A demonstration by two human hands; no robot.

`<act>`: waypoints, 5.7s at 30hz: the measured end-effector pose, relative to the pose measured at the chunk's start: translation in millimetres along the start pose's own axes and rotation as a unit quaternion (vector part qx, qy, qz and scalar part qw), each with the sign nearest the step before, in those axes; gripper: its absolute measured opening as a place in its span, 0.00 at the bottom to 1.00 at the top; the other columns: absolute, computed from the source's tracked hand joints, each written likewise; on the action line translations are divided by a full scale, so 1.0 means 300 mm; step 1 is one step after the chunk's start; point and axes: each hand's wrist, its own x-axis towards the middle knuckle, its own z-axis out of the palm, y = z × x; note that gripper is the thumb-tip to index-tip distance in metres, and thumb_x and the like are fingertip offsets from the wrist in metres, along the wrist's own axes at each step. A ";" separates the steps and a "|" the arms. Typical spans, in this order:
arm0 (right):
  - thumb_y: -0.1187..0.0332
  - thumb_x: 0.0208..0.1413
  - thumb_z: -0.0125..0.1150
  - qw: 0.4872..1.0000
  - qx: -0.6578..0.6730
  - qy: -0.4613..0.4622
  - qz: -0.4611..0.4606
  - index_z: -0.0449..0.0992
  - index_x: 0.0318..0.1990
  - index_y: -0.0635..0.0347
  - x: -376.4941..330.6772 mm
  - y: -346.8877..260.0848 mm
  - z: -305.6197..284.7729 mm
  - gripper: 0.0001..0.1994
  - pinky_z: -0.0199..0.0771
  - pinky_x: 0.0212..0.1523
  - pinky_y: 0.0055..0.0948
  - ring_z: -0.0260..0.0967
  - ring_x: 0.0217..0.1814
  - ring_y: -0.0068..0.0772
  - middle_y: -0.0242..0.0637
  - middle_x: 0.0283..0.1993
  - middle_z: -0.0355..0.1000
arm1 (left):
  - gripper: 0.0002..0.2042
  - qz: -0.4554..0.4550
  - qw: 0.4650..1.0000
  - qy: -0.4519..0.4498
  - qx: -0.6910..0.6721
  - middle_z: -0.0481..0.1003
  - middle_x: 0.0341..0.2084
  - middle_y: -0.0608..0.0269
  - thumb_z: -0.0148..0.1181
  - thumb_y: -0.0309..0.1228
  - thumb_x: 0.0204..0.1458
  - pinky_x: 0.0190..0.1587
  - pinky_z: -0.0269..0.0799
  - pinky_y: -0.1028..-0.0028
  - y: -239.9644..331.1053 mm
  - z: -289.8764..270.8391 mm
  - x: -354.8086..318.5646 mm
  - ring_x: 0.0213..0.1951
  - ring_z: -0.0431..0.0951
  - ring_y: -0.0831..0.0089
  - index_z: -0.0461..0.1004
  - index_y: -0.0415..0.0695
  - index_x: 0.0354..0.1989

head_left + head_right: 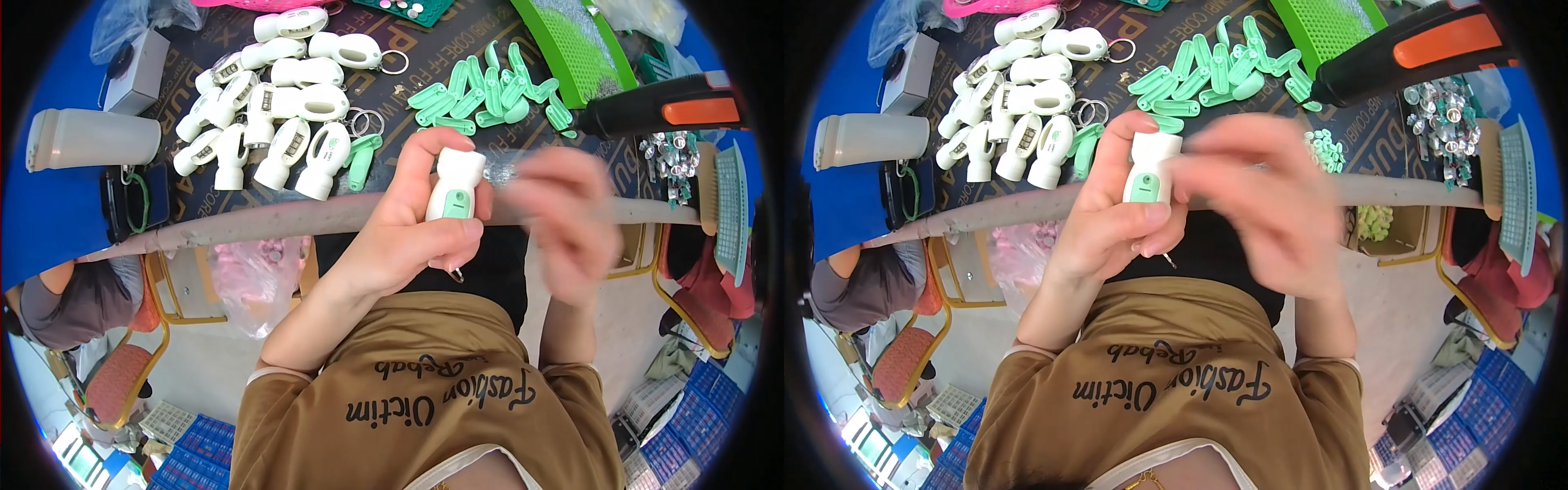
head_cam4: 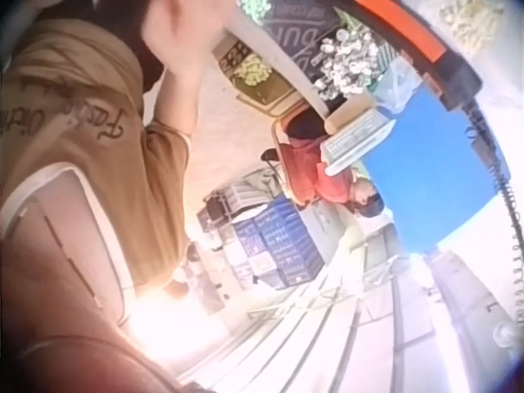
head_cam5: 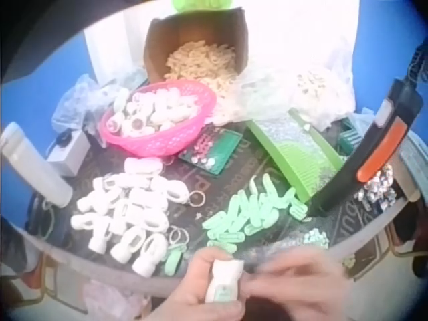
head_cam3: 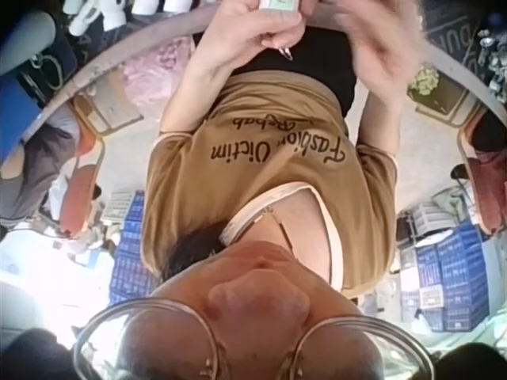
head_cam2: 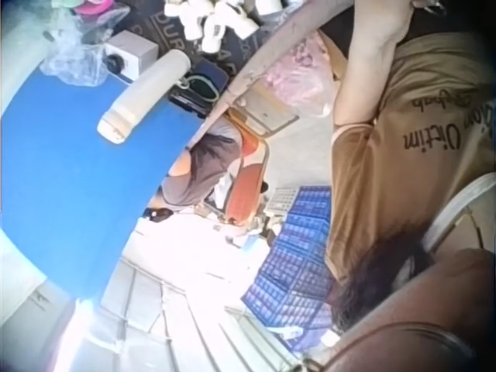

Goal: The person is assembling small plastic flashlight keychains by joining parts and securing them with an electric screwdriver.

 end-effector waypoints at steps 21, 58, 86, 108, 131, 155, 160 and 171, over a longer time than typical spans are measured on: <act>0.73 0.44 0.59 0.954 0.294 -0.018 0.061 0.59 0.54 0.71 0.099 0.206 -0.236 0.28 0.71 0.47 0.43 0.66 0.51 0.45 0.55 0.54 0.60 | 0.27 -0.019 0.999 0.034 -0.012 0.61 0.36 0.60 0.51 0.16 0.45 0.14 0.53 0.82 -0.013 -0.010 0.048 0.21 0.65 0.77 0.50 0.53 0.52; 0.54 0.54 0.51 0.911 0.208 0.352 0.051 0.64 0.34 0.65 0.284 0.433 -0.310 0.19 0.65 0.17 0.27 0.64 0.15 0.32 0.42 0.18 0.66 | 0.24 -0.019 0.999 0.047 0.005 0.56 0.52 0.51 0.48 0.13 0.42 0.11 0.50 0.86 -0.014 -0.010 0.050 0.33 0.73 0.64 0.54 0.47 0.49; 0.45 0.38 0.52 0.849 0.524 0.072 -0.021 0.65 0.38 0.61 0.194 -0.053 -0.068 0.28 0.54 0.38 0.32 0.59 0.28 0.29 0.37 0.27 0.64 | 0.25 -0.013 0.993 0.060 0.099 0.58 0.52 0.48 0.48 0.11 0.41 0.11 0.51 0.84 -0.030 0.009 0.050 0.30 0.75 0.67 0.53 0.46 0.48; 0.37 0.33 0.61 0.899 0.422 0.092 -0.072 0.64 0.40 0.55 0.117 -0.083 -0.051 0.34 0.60 0.27 0.21 0.62 0.22 0.22 0.30 0.25 0.65 | 0.26 0.039 0.992 0.051 0.106 0.58 0.52 0.48 0.49 0.12 0.40 0.14 0.56 0.85 -0.048 0.006 0.041 0.29 0.73 0.73 0.53 0.46 0.48; 0.39 0.33 0.66 0.911 0.409 -0.009 -0.054 0.63 0.41 0.53 0.122 -0.072 -0.041 0.34 0.64 0.25 0.20 0.63 0.21 0.20 0.27 0.25 0.65 | 0.21 0.008 0.983 0.095 0.155 0.64 0.27 0.64 0.50 0.17 0.41 0.15 0.51 0.85 -0.056 0.009 0.039 0.18 0.60 0.85 0.54 0.46 0.45; 0.52 0.60 0.39 0.907 0.009 0.365 -0.208 0.58 0.49 0.61 -0.016 0.166 -0.233 0.21 0.65 0.47 0.36 0.63 0.46 0.39 0.42 0.43 0.64 | 0.45 0.048 0.997 -0.056 0.032 0.57 0.43 0.52 0.53 0.18 0.37 0.12 0.56 0.84 -0.026 0.024 0.026 0.31 0.63 0.67 0.35 0.60 0.63; 0.65 0.44 0.58 0.995 0.020 0.001 0.094 0.69 0.46 0.61 0.004 -0.063 -0.036 0.20 0.61 0.47 0.36 0.62 0.44 0.43 0.44 0.44 0.66 | 0.49 -0.022 0.995 -0.087 0.049 0.61 0.38 0.57 0.51 0.17 0.33 0.20 0.59 0.81 0.007 0.026 0.025 0.27 0.64 0.72 0.29 0.58 0.64; 0.68 0.56 0.48 0.808 0.516 -0.137 0.249 0.64 0.44 0.65 -0.043 0.011 0.002 0.11 0.70 0.34 0.25 0.67 0.35 0.28 0.40 0.40 0.67 | 0.41 -0.131 0.982 -0.091 0.099 0.69 0.29 0.51 0.53 0.26 0.47 0.23 0.63 0.81 0.041 0.021 0.008 0.21 0.67 0.74 0.30 0.50 0.65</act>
